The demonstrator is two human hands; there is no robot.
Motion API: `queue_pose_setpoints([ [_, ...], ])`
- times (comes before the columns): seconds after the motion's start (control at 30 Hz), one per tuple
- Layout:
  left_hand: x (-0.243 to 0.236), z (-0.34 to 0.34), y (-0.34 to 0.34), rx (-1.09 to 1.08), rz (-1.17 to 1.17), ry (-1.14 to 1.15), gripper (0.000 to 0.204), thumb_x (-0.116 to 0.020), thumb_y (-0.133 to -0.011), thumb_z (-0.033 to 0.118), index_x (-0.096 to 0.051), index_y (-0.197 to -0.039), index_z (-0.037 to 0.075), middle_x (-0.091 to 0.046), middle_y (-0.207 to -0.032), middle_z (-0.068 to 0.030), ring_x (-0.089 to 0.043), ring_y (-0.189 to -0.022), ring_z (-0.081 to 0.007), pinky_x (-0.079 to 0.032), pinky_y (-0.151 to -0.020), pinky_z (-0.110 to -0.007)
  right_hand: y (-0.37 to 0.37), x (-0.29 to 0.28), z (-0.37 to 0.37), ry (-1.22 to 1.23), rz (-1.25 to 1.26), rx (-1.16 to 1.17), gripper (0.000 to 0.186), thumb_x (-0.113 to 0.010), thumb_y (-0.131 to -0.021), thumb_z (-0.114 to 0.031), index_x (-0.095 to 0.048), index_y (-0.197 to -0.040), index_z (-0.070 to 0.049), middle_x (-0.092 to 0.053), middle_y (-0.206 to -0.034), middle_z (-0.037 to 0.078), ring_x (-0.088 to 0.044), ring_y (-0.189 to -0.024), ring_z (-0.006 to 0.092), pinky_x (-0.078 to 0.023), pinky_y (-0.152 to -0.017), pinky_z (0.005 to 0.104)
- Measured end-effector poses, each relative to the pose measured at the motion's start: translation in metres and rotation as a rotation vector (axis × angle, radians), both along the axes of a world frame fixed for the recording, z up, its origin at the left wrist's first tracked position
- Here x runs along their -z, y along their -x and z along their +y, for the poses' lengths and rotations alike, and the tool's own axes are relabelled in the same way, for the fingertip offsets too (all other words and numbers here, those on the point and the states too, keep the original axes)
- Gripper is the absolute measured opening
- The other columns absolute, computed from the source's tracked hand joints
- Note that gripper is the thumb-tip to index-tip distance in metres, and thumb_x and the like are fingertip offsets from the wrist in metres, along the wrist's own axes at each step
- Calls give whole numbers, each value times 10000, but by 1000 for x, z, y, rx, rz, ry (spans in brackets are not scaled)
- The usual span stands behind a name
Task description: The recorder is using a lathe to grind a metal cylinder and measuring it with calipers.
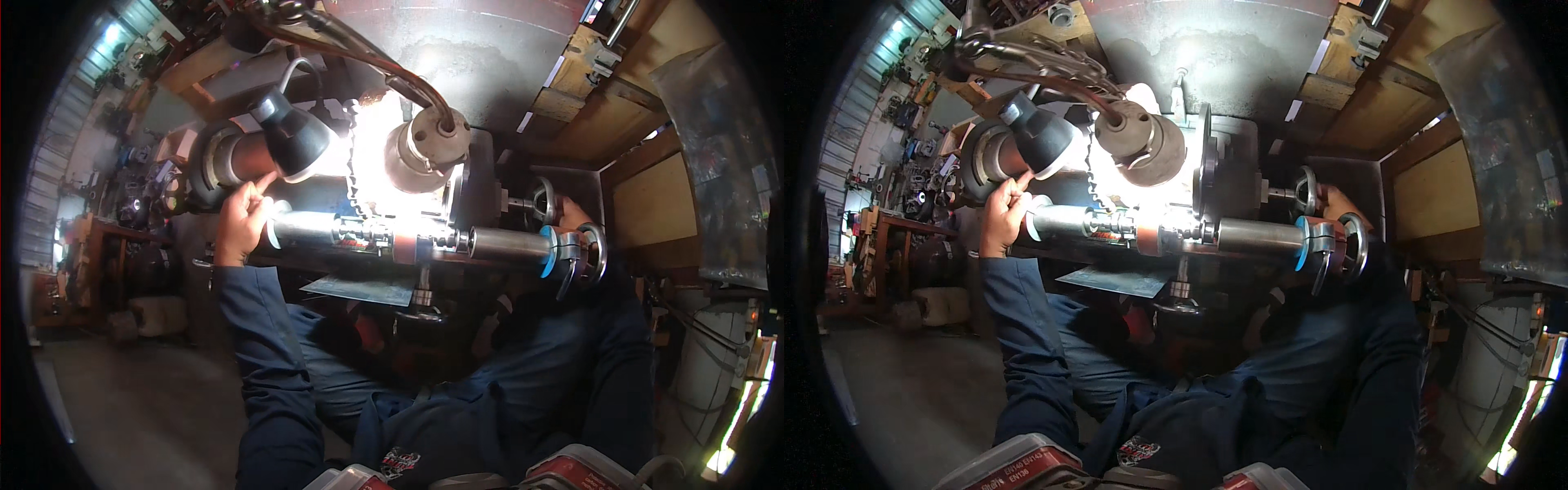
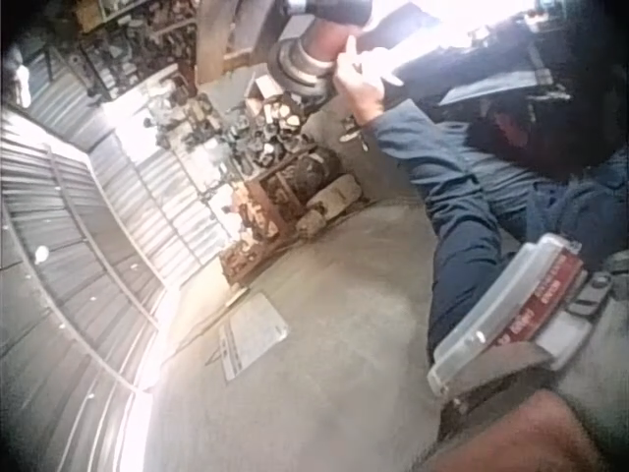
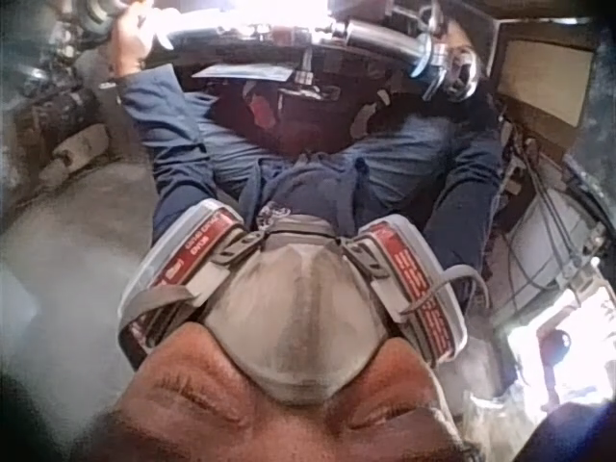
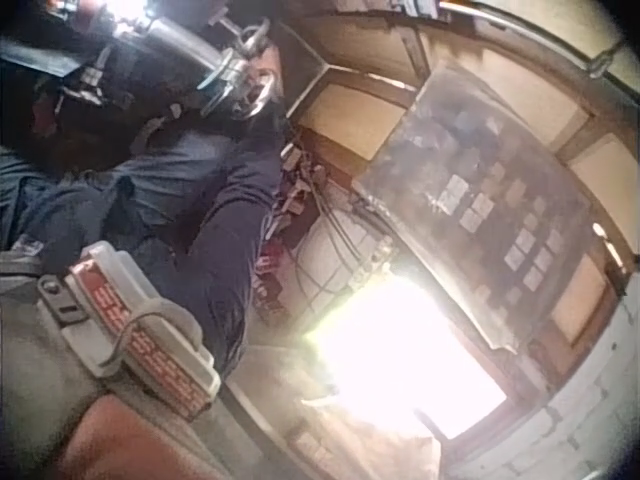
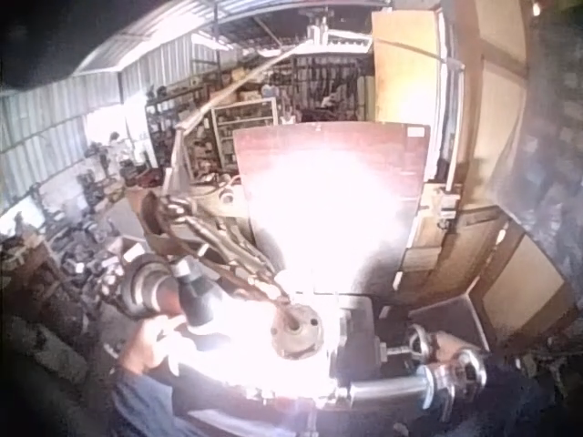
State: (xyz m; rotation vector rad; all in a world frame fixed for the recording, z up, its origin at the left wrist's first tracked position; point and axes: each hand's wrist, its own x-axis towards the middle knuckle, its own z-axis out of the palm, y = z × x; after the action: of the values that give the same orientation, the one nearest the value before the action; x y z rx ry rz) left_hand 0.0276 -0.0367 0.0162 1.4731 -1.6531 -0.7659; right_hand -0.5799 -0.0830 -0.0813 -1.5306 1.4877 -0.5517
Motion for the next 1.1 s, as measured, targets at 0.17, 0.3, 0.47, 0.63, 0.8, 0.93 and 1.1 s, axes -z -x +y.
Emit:
queue_pose_setpoints([
  [0.17,1,-2,2,-21,45,-44,180,-548,-875,-3,-408,-767,30,-655,-1203,-192,-440,-678,-38,-402,-608,-226,-28,-52,3,-364,332,-30,451,-782,-726,-121,-637,-1135,1,-699,-1028,100,-650,-988,160,-511,-833,317],
  [0.3,0,-2,4,6,14,-54,182,-535,-886,-12,-395,-793,57,-558,-1333,-251,-406,-657,-4,-361,-571,-200,-33,-66,8,-596,272,442,392,-750,-822,-231,-636,-1109,11,-686,-888,73,-645,-818,117,-502,-700,269],
  [0.47,1,-2,1,-35,31,-47,195,-569,-885,10,-425,-760,50,-662,-884,-47,-392,-611,-16,-341,-539,-225,20,-52,6,-372,-284,-65,245,-619,-957,-232,-609,-1031,0,-583,-745,9,-525,-632,38,-412,-548,185],
  [0.63,6,-6,-1,-19,3,10,200,-575,-883,14,-423,-760,53,-578,-752,5,-369,-599,-14,-321,-530,-220,25,-21,-15,-301,-423,74,177,-523,-1006,-172,-567,-1003,0,-477,-747,-18,-393,-590,41,-356,-513,197],
  [0.8,8,-3,-7,-29,-95,20,204,-574,-875,9,-414,-756,52,-655,-873,-47,-356,-592,-13,-313,-520,-214,30,-18,-18,-305,-459,48,231,-524,-1008,-197,-573,-1111,4,-494,-777,-3,-440,-658,63,-398,-573,217],
  [0.93,5,-1,-6,-9,-35,-44,189,-570,-877,6,-447,-737,35,-659,-1150,-224,-537,-1235,-252,-415,-860,-250,52,-29,-6,192,-101,169,507,-467,-1020,-367,-438,-1418,-55,-581,-1286,130,-582,-1079,193,-473,-893,311],
  [1.1,-4,3,13,-114,-145,150,163,-663,-859,73,-657,-991,-23,-712,-900,-127,-630,-681,-98,-491,-589,-274,14,-82,100,439,-276,471,631,-248,-1030,-489,-435,-1420,-31,-569,-1315,175,-566,-1189,236,-416,-1021,374],
])
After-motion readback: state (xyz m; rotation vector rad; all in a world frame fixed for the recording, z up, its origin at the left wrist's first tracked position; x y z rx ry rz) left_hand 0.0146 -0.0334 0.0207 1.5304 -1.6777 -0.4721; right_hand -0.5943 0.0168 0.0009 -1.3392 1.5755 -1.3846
